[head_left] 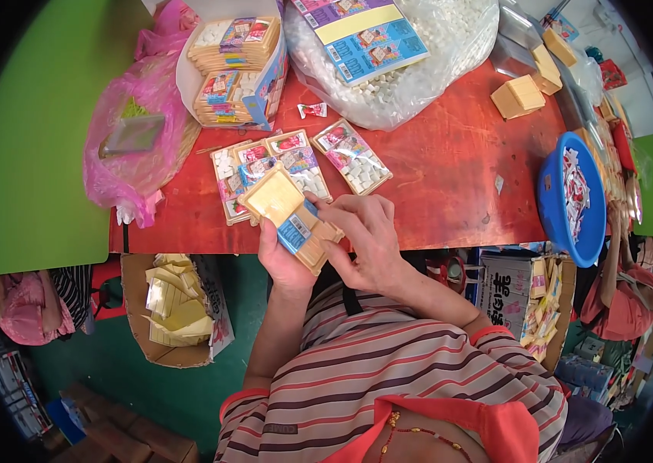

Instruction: Packing individual small snack packets into cardboard display boxes.

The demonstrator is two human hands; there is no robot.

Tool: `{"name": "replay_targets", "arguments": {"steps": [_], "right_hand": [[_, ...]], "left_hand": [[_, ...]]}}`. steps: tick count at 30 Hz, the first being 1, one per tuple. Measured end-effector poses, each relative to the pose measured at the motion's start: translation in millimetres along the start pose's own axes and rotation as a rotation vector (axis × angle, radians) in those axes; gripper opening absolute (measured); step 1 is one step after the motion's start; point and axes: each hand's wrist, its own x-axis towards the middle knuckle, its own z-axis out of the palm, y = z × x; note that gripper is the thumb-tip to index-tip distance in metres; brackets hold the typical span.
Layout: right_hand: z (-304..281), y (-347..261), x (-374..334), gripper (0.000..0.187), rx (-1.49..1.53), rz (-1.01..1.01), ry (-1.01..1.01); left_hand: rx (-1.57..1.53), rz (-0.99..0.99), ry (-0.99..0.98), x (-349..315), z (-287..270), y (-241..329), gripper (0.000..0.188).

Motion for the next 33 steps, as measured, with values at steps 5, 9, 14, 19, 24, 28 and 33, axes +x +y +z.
{"name": "replay_targets", "arguments": {"steps": [5,9,14,19,24,28,33], "right_hand": [[7,3,-4,0.022,0.027,-0.026,-0.067],[13,0,-3,0.017,0.015,0.090,-0.152],[17,3,-3,0.017,0.052,0.145,-0.171],[17,3,-2,0.017,0.166,0.314,-0.271],[29,12,-9,0.022,0.580,0.576,-0.232],[32,15,-14,0.021,0.682,0.649,-0.254],[28,6,-10,0.015,1.065,0.791,-0.291]], "left_hand": [[0.071,0.078,0.013,5,0,-4,0.069],[0.059,0.084,-0.006,5,7,-3,0.071],[0.190,0.165,-0.006,4,2,-5,0.072],[0.246,0.175,-0.044,3,-5,-8,0.073],[0.251,0.146,-0.054,1,-15,-10,0.074],[0.268,0.173,-0.057,0,-12,-10,0.075],[0.291,0.200,-0.075,2,-16,-9,0.074]]}}
